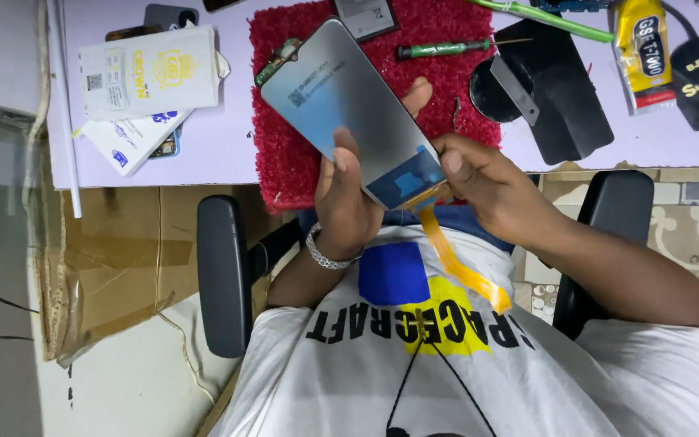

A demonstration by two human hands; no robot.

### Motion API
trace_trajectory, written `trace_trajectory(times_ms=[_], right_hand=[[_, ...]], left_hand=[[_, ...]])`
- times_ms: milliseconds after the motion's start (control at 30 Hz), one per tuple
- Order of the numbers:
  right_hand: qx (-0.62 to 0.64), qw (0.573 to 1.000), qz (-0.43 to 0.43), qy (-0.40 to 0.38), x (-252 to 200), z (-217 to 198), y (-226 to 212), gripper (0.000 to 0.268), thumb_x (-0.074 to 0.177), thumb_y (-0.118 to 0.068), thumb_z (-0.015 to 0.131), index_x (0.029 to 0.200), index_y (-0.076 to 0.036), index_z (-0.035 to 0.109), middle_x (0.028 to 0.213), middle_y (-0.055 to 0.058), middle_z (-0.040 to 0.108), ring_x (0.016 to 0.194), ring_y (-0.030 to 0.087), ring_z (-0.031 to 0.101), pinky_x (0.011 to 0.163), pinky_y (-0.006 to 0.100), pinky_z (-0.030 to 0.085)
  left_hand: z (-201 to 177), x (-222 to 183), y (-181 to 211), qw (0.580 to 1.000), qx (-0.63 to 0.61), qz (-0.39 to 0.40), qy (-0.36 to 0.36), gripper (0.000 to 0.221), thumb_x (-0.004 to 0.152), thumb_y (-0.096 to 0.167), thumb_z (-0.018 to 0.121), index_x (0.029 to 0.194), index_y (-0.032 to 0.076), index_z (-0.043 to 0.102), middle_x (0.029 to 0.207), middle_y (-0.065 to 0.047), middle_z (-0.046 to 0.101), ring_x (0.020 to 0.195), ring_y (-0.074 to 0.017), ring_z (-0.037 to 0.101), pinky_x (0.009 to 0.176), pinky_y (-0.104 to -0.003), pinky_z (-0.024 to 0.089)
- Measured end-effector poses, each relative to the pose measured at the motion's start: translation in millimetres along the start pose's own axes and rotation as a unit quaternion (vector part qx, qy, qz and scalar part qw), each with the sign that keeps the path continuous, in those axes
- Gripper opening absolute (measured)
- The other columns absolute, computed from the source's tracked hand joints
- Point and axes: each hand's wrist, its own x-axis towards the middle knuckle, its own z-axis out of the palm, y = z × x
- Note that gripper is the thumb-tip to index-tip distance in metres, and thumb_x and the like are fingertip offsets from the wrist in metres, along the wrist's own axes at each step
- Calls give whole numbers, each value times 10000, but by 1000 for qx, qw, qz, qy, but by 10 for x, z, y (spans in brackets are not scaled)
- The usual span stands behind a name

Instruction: A technician performs various steps to repair a mobile phone, including cleaning the frame and installing a new screen.

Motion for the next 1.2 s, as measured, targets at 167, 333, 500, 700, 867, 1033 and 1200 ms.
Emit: trace_trajectory(times_ms=[167,333,500,700,867,1033,1200], right_hand=[[-36,995,93,26,16,-67,-30,364,1136,-401,476,1015,-105,651,914,-17,634,865,88,618,739,261,554],[-2,993,21,-116,41,-233,-72,221,1068,-212,619,1195,-47,694,1038,48,737,931,151,706,810,294,585],[-62,984,-22,-163,-28,-251,72,610,1032,-419,602,1494,-32,503,1352,91,631,1242,224,653,1003,366,573],[26,996,26,78,-208,-286,391,467,1079,-340,602,1430,-32,595,1266,38,674,1130,146,655,958,326,565],[270,962,-7,30,-134,-169,-125,485,1106,-362,556,1294,85,573,1454,462,578,1221,578,702,966,623,661],[232,967,-65,76,-84,-238,-229,921,969,-765,615,1464,8,537,1294,280,697,1124,394,766,921,505,697],[299,949,-86,40,-139,-289,-237,924,973,-755,667,1521,-19,561,1400,216,690,1256,350,727,1111,512,632]], left_hand=[[554,95,296,968,247,-43,-31,967,1037,767,576,1624,8,452,1731,-227,464,1642,-329,490,1263,-408,575],[521,90,233,984,160,-39,-68,799,1102,637,580,1567,-12,535,1684,-235,505,1660,-354,448,1464,-524,365],[247,-107,-174,957,278,-75,26,479,1009,511,806,1264,115,720,1214,9,738,1177,-121,667,1007,-311,556],[546,-76,28,941,317,-118,31,905,1000,735,607,1621,143,322,901,47,517,650,-24,370,574,-204,326],[460,65,225,750,607,261,34,359,1154,129,650,1470,224,507,1464,-83,529,1424,-258,598,1203,-406,636],[206,118,484,435,880,184,53,563,1146,508,568,1631,292,382,1655,-98,472,1538,-343,477,1253,-608,450],[252,95,407,380,924,26,-43,835,1003,712,542,1541,76,592,1661,-197,474,1587,-458,328,1305,-703,164]])
